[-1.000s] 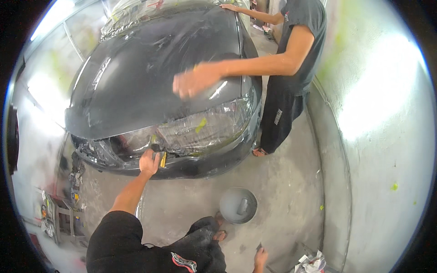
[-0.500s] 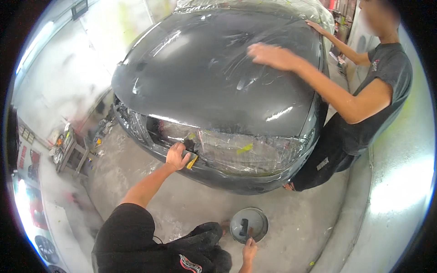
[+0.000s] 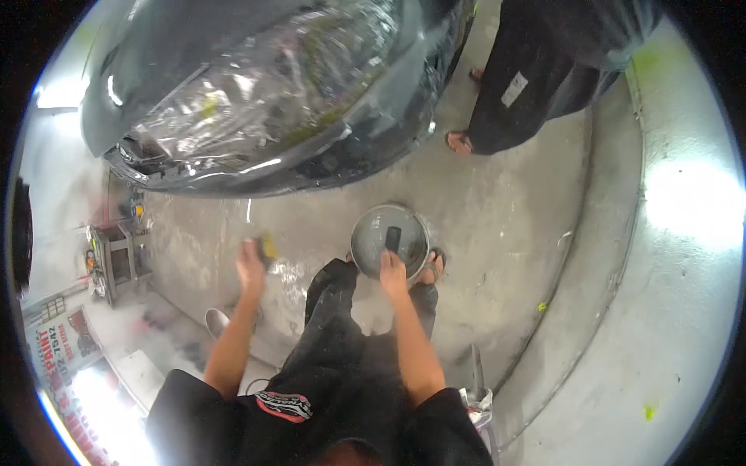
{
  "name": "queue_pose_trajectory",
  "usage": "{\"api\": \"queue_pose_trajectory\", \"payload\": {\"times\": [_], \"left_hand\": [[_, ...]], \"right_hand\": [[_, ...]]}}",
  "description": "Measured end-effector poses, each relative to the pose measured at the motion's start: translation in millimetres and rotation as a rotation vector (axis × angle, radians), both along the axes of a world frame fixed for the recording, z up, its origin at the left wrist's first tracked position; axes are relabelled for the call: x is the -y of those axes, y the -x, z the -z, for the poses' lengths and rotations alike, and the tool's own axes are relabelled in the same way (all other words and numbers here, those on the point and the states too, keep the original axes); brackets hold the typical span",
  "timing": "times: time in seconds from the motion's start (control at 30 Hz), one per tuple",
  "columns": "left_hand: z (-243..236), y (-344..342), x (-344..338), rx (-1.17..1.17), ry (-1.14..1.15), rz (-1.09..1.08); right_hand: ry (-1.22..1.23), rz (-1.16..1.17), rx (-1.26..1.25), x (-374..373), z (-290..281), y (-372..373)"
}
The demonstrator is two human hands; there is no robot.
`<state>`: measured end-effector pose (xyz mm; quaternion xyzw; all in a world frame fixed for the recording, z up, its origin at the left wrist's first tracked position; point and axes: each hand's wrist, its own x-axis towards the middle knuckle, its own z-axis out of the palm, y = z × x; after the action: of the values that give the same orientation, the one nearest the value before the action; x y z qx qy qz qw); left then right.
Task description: The person sands the front bumper of a vehicle using a sanding block and a sponge. They repeatedly dip the sanding tools into a bucket of water and scrub the surface of the bumper to smooth it.
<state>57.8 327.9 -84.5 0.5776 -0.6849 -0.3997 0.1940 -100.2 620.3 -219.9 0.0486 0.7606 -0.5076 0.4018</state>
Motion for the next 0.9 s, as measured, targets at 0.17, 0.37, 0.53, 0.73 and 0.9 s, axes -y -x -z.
{"api": "queue_pose_trajectory", "payload": {"times": [0.17,0.37,0.53,0.73,0.9], "left_hand": [[115,-11,-124,0.201,-0.244,0.064],[230,23,-184,0.299,-0.379,0.366],[310,62,-188,0.344,-0.264,0.499],[466,64,-161,0.47,-0.045,0.762],[524,85,-142,0.406,-0.141,0.778]], "right_hand": [[0.094,-0.027,0.007,-24,53,23],[-0.03,-0.173,-0.075,-29,118,39],[-0.143,-0.175,-0.194,-2,183,37],[-0.163,-0.258,-0.202,31,245,52],[-0.244,-0.325,-0.289,59,318,32]]}}
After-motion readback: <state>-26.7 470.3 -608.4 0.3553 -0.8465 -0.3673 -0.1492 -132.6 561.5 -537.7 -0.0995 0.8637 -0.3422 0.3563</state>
